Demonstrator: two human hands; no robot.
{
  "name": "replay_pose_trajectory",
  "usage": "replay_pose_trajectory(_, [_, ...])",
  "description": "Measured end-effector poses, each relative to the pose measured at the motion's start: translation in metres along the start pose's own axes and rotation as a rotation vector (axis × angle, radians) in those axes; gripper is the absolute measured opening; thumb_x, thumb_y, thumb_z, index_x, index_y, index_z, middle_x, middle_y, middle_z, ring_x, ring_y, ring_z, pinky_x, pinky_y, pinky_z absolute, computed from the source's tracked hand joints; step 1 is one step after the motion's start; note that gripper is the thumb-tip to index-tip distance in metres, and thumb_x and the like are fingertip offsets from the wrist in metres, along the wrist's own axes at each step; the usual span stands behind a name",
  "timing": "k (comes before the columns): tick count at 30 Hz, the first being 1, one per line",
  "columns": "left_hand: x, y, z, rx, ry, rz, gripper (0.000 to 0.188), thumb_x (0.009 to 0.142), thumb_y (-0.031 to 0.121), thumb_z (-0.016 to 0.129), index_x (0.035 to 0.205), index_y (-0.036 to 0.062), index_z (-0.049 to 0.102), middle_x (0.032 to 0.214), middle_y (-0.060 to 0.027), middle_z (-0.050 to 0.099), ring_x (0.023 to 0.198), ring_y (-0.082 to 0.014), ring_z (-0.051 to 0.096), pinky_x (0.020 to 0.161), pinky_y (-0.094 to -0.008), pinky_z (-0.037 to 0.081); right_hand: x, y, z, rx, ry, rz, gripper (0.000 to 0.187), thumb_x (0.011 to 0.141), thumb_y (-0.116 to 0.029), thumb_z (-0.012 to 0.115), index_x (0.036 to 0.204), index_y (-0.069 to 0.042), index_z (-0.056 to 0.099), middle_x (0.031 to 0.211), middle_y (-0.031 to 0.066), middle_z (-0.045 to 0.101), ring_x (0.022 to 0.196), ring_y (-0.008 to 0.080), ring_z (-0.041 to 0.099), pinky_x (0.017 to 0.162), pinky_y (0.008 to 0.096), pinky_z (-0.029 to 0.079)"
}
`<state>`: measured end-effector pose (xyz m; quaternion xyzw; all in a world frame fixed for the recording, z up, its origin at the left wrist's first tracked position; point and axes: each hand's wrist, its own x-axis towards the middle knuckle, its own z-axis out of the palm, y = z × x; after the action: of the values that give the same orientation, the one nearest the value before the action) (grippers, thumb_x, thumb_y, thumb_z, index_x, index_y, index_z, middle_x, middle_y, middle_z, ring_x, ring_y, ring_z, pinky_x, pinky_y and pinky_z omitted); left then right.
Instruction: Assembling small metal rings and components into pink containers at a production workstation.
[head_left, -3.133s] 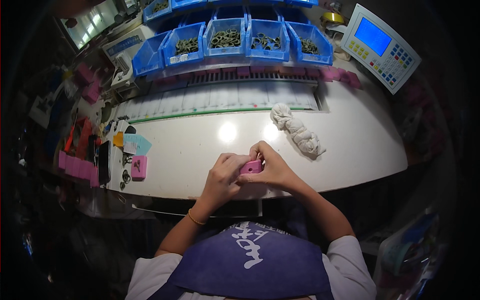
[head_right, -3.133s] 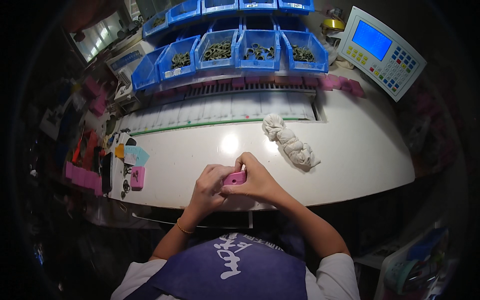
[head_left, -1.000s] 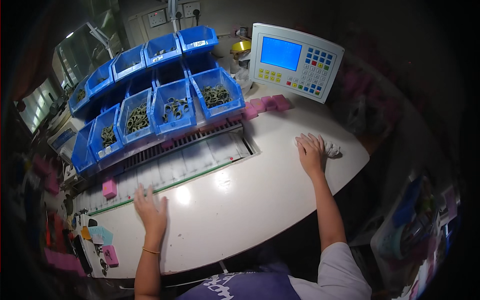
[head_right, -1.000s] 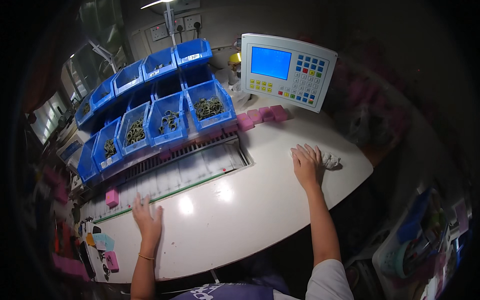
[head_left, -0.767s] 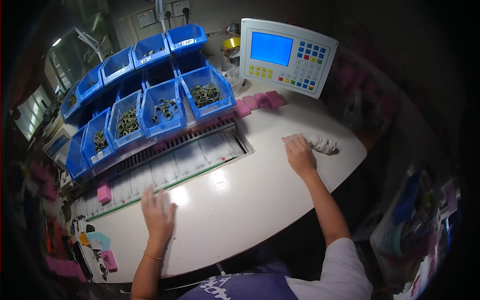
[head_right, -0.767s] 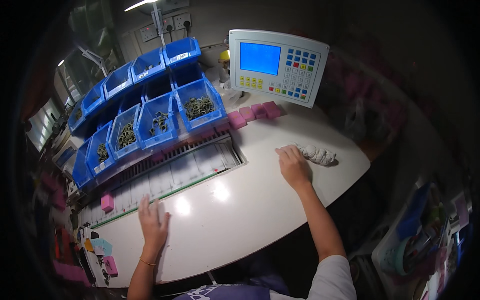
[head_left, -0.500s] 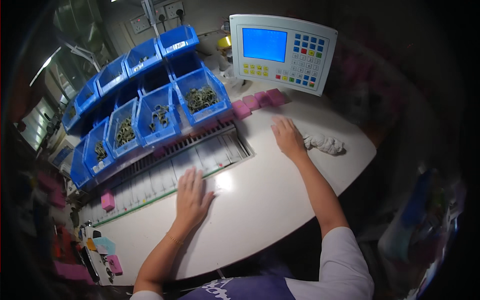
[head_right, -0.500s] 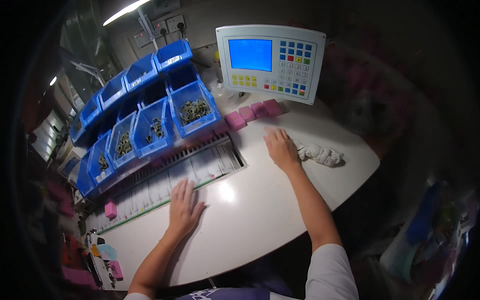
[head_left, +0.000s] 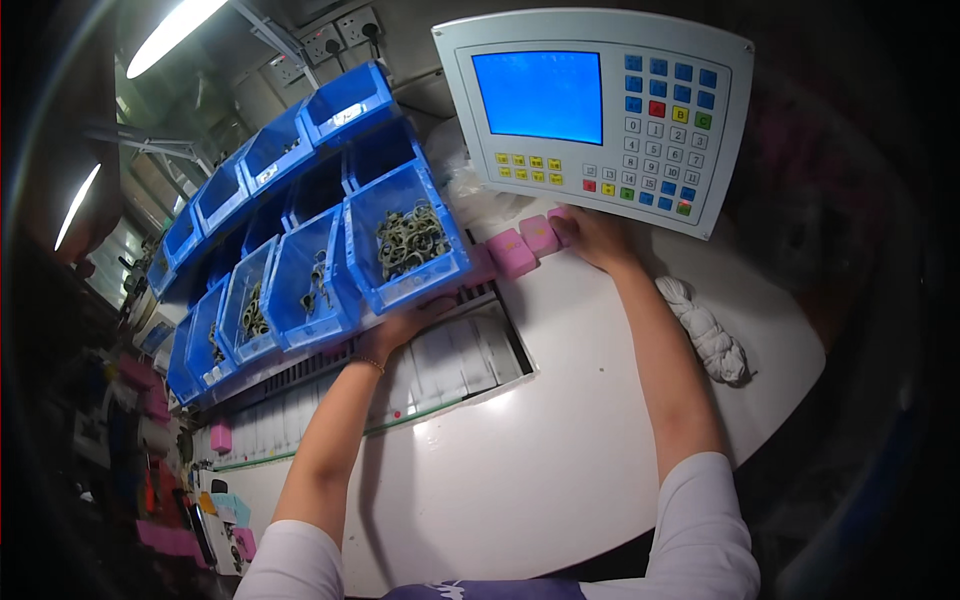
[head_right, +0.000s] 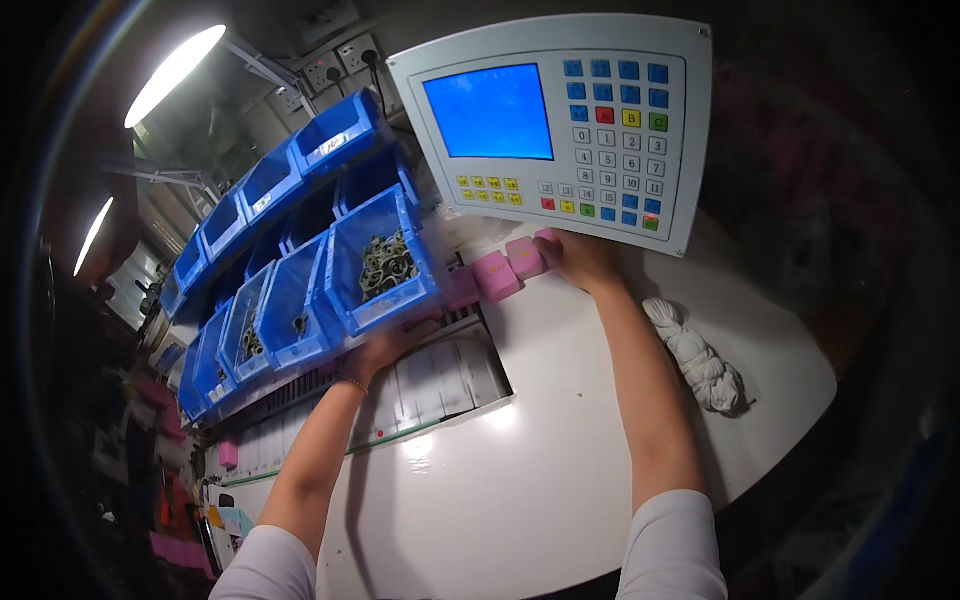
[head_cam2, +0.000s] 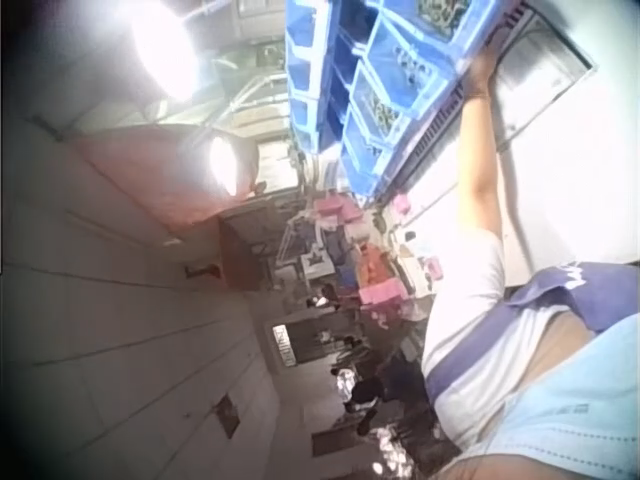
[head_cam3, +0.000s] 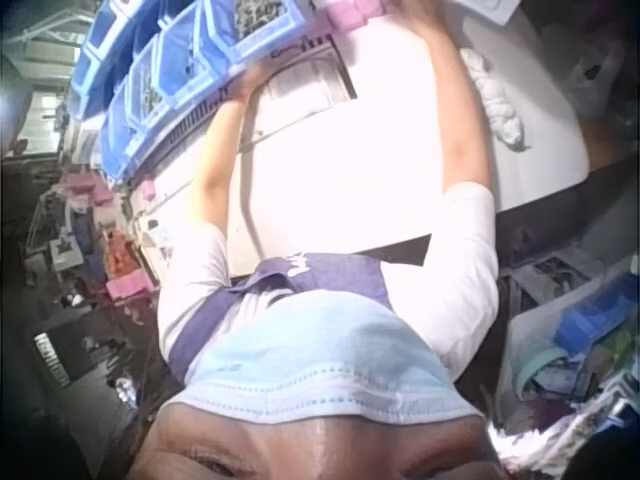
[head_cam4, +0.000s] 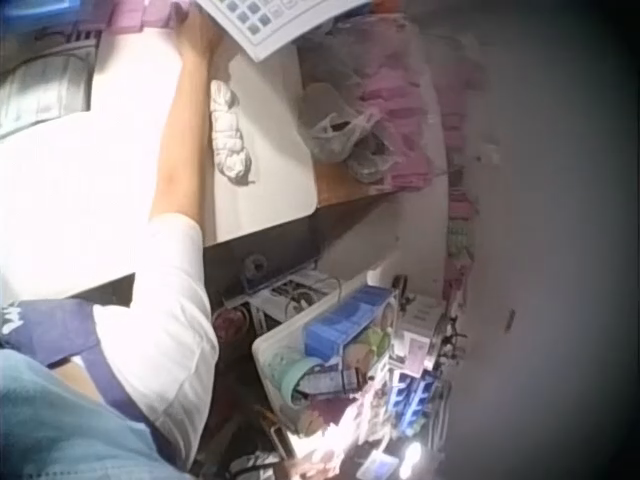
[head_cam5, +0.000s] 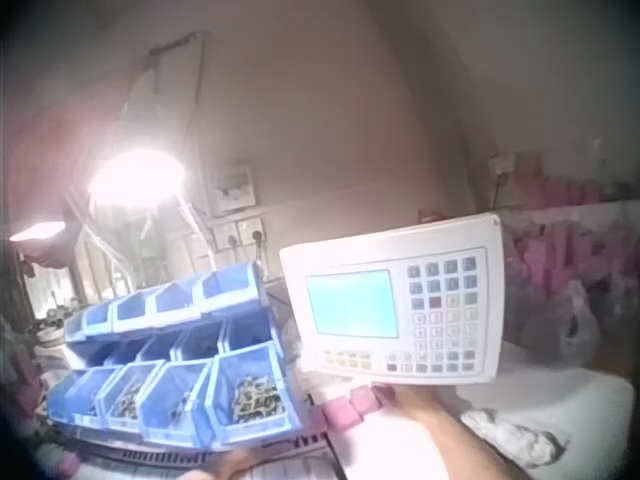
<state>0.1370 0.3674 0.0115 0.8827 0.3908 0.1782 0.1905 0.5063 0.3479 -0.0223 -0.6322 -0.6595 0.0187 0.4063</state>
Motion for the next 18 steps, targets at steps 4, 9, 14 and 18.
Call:
replay_pose_trajectory(4, [0.012,-0.004,0.009,0.174,0.095,0.091,0.037,0.091,0.036,0.072,0.118,0.0114,0.071,0.124,-0.0101,0.069,0.111,-0.0255,0.066,0.097,-0.0347,0.050,0.008,-0.012,0.015,-0.243,-0.007,-0.142,0.038,0.096,-0.040,0.053,0.120,-0.015,0.068,0.125,0.0117,0.065,0.118,0.0324,0.058,0.099,0.0432,0.046])
replay_pose_trajectory(9, [0.010,0.010,0.012,0.200,0.139,0.094,0.062,0.086,0.058,0.068,0.124,0.0088,0.067,0.128,-0.0165,0.065,0.121,-0.0333,0.059,0.104,-0.0417,0.044,0.009,-0.037,-0.004,-0.229,-0.308,-0.013,0.040,0.095,-0.044,0.050,0.122,-0.022,0.069,0.125,0.0051,0.066,0.120,0.0298,0.057,0.105,0.0426,0.042])
replay_pose_trajectory(14, [-0.022,0.050,0.014,0.420,0.170,0.062,0.079,0.082,0.066,0.067,0.129,0.0022,0.059,0.128,-0.0222,0.061,0.120,-0.0383,0.056,0.103,-0.0448,0.043,-0.044,-0.037,-0.026,-0.354,-0.196,-0.023,0.042,0.093,-0.053,0.052,0.120,-0.027,0.069,0.127,0.0015,0.065,0.129,0.0320,0.048,0.107,0.0586,0.034])
replay_pose_trajectory(18, [-0.099,0.073,0.003,0.441,0.198,0.173,0.081,0.075,0.066,0.072,0.112,-0.0049,0.060,0.103,-0.0189,0.060,0.099,-0.0353,0.056,0.090,-0.0428,0.043,-0.110,-0.097,-0.058,-0.298,-0.292,0.051,0.050,0.091,-0.056,0.054,0.129,-0.025,0.065,0.135,0.0016,0.059,0.135,0.0351,0.040,0.109,0.0597,0.030])
